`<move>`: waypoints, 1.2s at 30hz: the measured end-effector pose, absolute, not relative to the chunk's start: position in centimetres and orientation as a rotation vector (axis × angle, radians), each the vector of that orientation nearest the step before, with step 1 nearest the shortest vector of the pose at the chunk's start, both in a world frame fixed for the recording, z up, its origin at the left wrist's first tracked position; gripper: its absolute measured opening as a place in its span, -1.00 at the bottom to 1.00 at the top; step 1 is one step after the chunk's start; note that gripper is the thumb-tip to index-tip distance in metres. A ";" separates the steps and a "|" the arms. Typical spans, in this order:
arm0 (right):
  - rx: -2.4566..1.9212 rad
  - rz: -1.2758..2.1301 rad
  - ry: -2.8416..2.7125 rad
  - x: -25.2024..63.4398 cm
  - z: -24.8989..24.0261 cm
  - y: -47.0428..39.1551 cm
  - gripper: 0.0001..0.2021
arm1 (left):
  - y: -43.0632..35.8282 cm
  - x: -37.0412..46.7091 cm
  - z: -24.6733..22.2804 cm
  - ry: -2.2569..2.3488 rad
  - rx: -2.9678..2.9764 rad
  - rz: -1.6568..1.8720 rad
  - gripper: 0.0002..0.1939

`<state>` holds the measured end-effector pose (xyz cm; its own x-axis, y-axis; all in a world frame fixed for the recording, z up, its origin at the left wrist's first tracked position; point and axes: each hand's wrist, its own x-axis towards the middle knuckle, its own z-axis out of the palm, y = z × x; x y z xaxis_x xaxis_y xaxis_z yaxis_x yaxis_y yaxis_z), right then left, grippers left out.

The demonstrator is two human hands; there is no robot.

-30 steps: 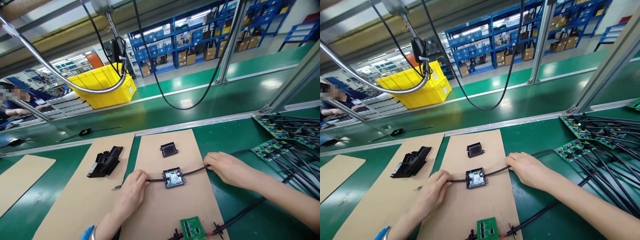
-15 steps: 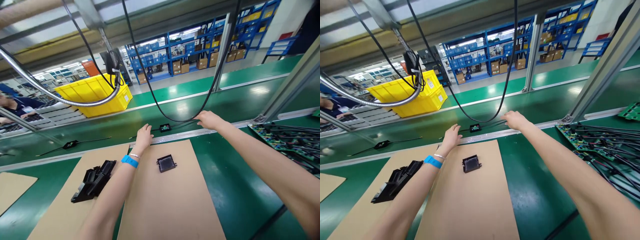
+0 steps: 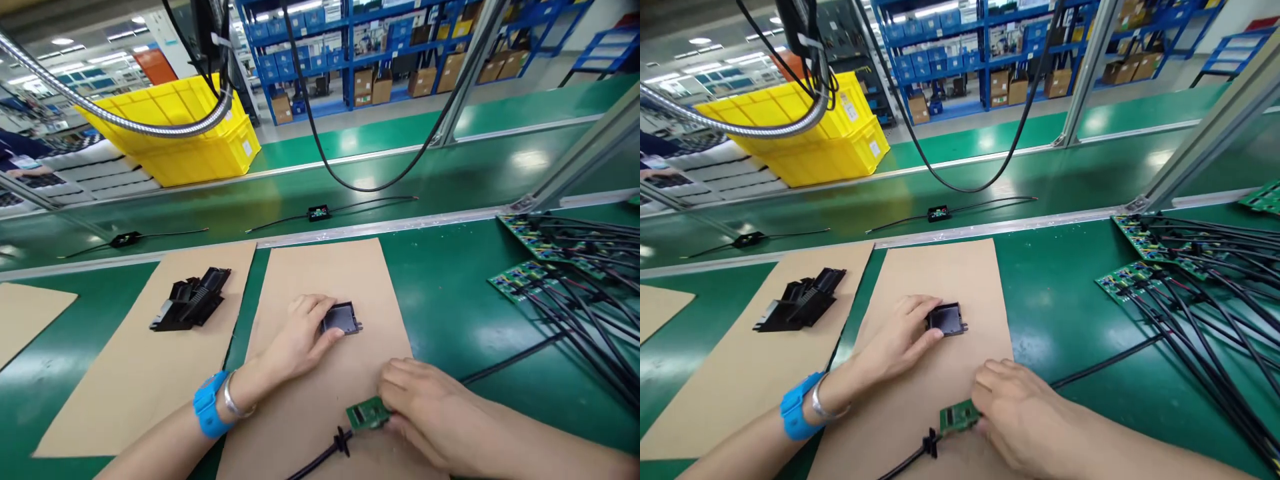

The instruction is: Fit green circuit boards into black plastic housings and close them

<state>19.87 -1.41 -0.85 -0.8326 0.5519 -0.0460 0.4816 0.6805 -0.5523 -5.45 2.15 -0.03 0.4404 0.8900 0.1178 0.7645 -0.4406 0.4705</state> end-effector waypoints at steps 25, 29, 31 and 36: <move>-0.831 0.041 -2.820 13.6 2.8 3.4 -0.83 | 0.6 -4.1 2.3 1.374 1.445 0.381 -0.83; -0.808 0.247 -2.892 14.1 2.6 7.3 -0.88 | 1.8 -6.3 2.6 1.552 1.903 0.286 -0.62; -0.819 0.319 -2.927 13.9 1.7 8.5 -0.87 | 2.1 -6.8 1.9 1.629 2.111 0.221 -0.42; -0.850 0.446 -3.007 13.4 0.0 9.5 -0.87 | 2.4 -7.0 -0.5 1.574 2.191 0.213 -0.45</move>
<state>13.41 9.54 0.01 -0.8548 0.5111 -0.0905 0.5153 0.8149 -0.2653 -7.05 2.42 -0.47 0.3432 0.9311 -0.1238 0.8646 -0.2616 0.4289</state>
